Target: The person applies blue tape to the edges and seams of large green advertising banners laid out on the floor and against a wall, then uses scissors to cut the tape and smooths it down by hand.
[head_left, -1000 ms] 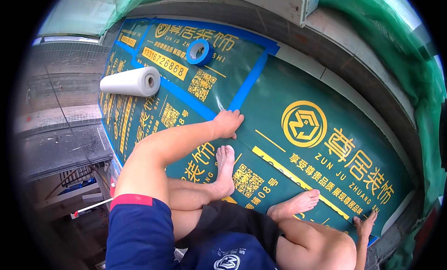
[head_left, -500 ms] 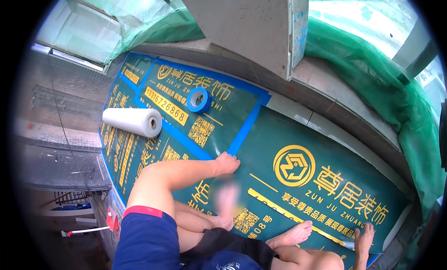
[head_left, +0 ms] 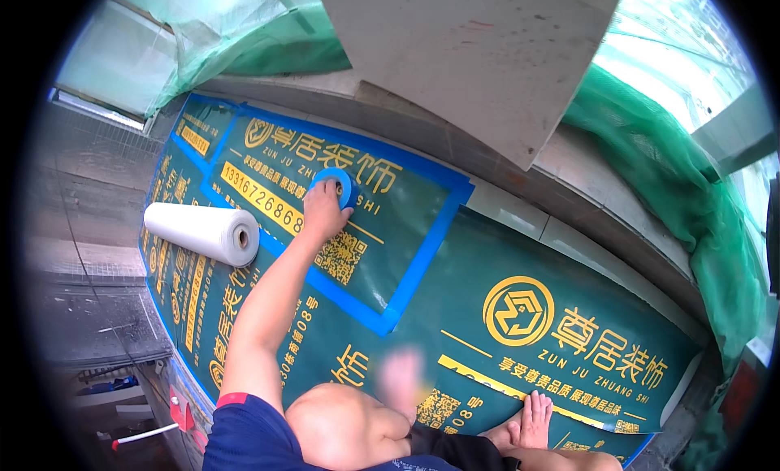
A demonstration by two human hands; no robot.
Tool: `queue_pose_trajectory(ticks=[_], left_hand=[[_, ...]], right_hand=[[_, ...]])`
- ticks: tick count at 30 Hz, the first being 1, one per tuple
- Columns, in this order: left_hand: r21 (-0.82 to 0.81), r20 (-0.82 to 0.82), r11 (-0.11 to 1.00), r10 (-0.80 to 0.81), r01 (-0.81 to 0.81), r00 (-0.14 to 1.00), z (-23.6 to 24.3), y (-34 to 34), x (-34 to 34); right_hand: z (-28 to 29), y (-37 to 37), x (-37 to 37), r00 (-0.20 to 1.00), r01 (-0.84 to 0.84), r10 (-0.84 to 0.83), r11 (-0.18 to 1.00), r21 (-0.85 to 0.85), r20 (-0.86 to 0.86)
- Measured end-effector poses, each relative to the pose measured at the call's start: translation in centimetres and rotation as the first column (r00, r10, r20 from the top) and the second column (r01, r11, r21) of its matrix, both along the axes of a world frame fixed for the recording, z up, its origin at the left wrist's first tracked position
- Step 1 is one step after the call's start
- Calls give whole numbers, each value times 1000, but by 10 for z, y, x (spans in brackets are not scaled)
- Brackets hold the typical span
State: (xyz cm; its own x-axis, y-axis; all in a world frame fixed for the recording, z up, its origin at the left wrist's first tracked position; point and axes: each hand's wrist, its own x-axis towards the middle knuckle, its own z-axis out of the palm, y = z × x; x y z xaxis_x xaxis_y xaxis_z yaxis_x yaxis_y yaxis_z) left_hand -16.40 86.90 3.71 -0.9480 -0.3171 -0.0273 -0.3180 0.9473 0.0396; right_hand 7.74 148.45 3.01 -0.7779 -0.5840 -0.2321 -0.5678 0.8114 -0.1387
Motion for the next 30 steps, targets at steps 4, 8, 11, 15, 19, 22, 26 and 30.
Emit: queue_pose_trajectory(ticks=[4,8,11,15,19,22,26,30], left_hand=[[134,165,988,56,-78,985,-24,-10,0],[117,228,985,97,-126,969,-32,-30,10],[324,193,898,245,-297,950,-8,-15,1],[854,130,461,256,-239,958,15,21,10],[972,235,-1,-4,-235,972,60,100,7],[920,299,-193,-218,-342,929,91,163,18],[802,296,-387,-404,-455,866,113,253,29],[819,310,-269,-535,-507,786,118,287,32]], right_hand=[[0,14,12,986,160,-160,987,12,52],[13,34,22,931,344,-336,938,-34,146],[25,57,32,847,513,-490,855,-77,204],[47,75,19,728,683,-627,698,-214,277],[53,19,-82,729,669,-604,532,-519,322],[84,-55,-161,942,333,-254,629,-702,219],[106,-109,-181,988,120,-16,695,-708,151],[96,-112,-157,723,646,-102,452,-615,684]])
